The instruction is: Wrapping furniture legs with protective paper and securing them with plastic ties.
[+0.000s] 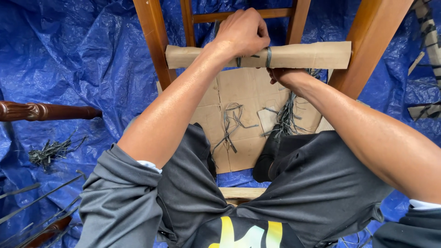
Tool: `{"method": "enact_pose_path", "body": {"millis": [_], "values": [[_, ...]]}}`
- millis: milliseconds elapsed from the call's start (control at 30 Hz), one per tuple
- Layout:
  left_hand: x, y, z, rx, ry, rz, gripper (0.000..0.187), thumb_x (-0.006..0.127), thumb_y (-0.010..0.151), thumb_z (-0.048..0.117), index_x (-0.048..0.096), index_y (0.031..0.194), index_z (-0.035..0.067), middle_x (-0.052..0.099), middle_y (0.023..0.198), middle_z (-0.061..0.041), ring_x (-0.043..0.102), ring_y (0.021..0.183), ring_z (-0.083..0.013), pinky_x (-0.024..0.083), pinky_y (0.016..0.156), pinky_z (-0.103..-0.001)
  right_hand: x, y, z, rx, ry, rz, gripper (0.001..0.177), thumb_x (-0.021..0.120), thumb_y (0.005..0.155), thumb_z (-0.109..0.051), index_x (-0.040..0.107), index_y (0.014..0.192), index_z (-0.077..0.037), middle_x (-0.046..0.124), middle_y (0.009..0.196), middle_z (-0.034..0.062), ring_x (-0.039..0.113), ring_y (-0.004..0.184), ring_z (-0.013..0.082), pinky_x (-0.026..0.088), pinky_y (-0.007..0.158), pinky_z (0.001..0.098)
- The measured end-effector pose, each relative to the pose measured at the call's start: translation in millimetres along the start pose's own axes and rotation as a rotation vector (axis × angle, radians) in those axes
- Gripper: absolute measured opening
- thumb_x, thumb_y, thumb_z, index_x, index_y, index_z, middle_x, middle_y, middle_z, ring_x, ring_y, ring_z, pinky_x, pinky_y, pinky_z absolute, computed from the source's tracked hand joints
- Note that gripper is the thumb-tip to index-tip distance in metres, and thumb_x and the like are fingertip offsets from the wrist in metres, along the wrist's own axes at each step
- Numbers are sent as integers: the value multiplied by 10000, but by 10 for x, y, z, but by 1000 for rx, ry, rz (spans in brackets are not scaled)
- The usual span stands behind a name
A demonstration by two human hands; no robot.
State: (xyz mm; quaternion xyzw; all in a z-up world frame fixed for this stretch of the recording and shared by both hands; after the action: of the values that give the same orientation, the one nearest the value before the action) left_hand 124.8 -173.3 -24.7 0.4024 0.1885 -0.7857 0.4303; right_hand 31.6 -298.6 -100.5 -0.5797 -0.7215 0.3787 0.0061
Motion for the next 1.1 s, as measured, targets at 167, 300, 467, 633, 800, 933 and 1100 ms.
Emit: {"method": "enact_pose_path", "body": {"millis": [167,300,467,633,800,933,1100], "values": [[32,46,21,-74,43,-49,321,809,831,440,826,844,119,756,739,-112,743,702,-252,600,750,-400,-104,330,278,-62,-201,176,205,489,1055,-182,596,977,-26,610,731,59,628,626,153,567,585,331],[135,143,-2,-124,61,-93,526,833,741,634,828,790,110,758,782,-122,732,752,-268,577,766,-405,-191,344,273,-128,-105,296,222,486,1082,-208,584,1034,-14,619,734,70,631,564,152,530,512,320],[464,270,-165,-173,-110,-256,537,864,678,616,820,879,119,774,862,-106,758,785,-199,602,770,-323,-250,329,235,-167,-64,337,248,539,1050,-190,554,1238,-30,631,743,67,625,535,145,516,477,305],[519,299,-198,-175,-263,-194,325,874,665,382,851,863,124,797,829,-72,748,722,-141,609,734,-287,-234,305,148,-206,-119,294,317,594,1014,-186,629,1310,-79,653,767,58,613,556,121,512,485,299],[348,274,-265,-186,-403,-108,266,863,726,355,840,816,106,779,759,-55,710,682,-130,585,693,-291,-201,357,264,-171,-175,239,289,573,1011,-202,614,1255,-54,676,822,81,654,656,154,536,585,317],[-4,183,-166,-69,-575,-42,191,859,786,310,841,816,123,788,779,4,707,733,-86,569,755,-273,-97,271,195,-355,-582,177,331,607,1045,-346,702,1113,-36,720,991,125,661,896,276,513,805,451],[-334,26,73,88,-602,-114,192,850,877,299,816,887,110,770,811,30,697,774,-57,562,760,-258,-18,-369,-126,5,-616,-281,494,557,1033,-497,745,1066,-41,769,987,116,699,909,239,529,881,410]]}}
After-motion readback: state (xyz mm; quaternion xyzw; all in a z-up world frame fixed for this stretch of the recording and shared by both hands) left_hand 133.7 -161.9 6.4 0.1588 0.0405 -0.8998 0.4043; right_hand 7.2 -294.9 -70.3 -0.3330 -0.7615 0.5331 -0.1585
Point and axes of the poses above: each hand's wrist, its own y-axis towards the middle knuckle, its own x-axis out of the palm, z = x × y, the point moved 7 cm from there along y, towards the middle knuckle
